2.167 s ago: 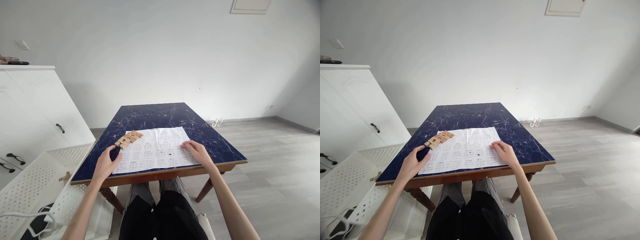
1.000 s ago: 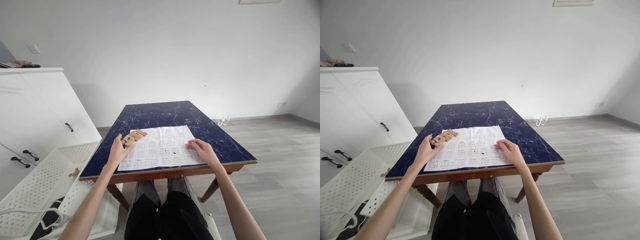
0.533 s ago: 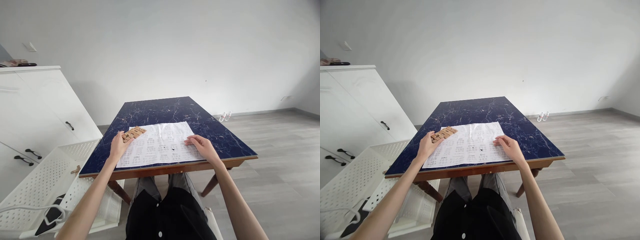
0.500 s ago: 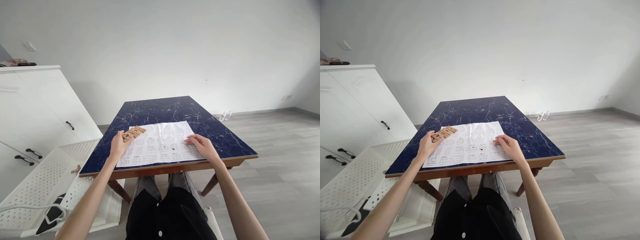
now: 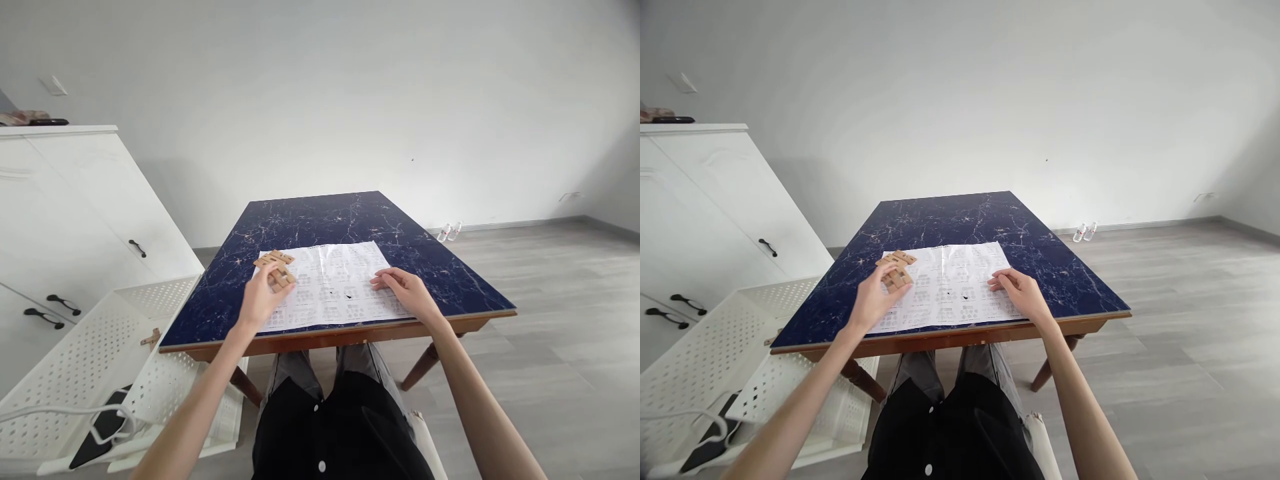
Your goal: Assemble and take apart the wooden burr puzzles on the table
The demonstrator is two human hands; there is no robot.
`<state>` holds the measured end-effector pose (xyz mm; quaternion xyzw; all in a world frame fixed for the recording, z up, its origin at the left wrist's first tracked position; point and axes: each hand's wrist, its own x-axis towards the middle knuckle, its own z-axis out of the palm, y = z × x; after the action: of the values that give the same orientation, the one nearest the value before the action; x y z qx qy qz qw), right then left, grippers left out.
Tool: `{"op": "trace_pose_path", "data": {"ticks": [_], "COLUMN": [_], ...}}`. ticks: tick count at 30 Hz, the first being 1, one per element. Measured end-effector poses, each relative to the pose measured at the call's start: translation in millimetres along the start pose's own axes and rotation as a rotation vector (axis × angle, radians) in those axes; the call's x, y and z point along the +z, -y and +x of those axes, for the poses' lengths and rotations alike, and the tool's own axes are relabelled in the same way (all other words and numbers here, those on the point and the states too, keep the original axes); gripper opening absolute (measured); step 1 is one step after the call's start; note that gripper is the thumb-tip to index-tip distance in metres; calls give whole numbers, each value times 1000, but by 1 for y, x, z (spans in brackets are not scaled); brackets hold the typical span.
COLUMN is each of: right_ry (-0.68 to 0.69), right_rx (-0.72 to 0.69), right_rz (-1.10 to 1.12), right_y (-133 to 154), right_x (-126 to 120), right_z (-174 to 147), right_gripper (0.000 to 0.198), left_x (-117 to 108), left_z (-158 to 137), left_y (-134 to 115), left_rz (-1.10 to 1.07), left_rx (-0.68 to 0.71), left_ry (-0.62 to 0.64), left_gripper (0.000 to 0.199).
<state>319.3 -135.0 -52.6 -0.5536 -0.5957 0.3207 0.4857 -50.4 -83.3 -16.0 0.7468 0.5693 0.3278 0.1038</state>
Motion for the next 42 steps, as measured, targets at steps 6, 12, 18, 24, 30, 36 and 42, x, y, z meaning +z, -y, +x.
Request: {"op": "trace_pose_path", "data": {"ticks": [6,12,18,24,30,36,42], "right_ry": [-9,-119,-190,-270,-277,-312,-365], "right_rx": [-7,-26,-30,-29,-8,21,-2], "right_rz": [-99,-90,-114,-210,-300,-303,-155], "right_y": [29,48,45,34,27,27,35], "right_x": [24,72,102,115,124,129,127], "right_z": [2,-11,-23,-22,-19,-14,-25], "right_gripper": [21,25,32,39,37,27,39], "left_x": [44,61,63,57,41,38,22], "left_z": [-7,-12,-19,-25,-32,-33,-48], "left_y": [-50,-60,-50,-48,-37,-32,-49], "left_rz": [-158,-199,-196,-190,-151,-178,-295], "left_rx": [138,102,77,84,53,45,225], "left_ry": [104,131,168,201,209,178,-39], "left_gripper": [69,67,67,78,84,71,61]}}
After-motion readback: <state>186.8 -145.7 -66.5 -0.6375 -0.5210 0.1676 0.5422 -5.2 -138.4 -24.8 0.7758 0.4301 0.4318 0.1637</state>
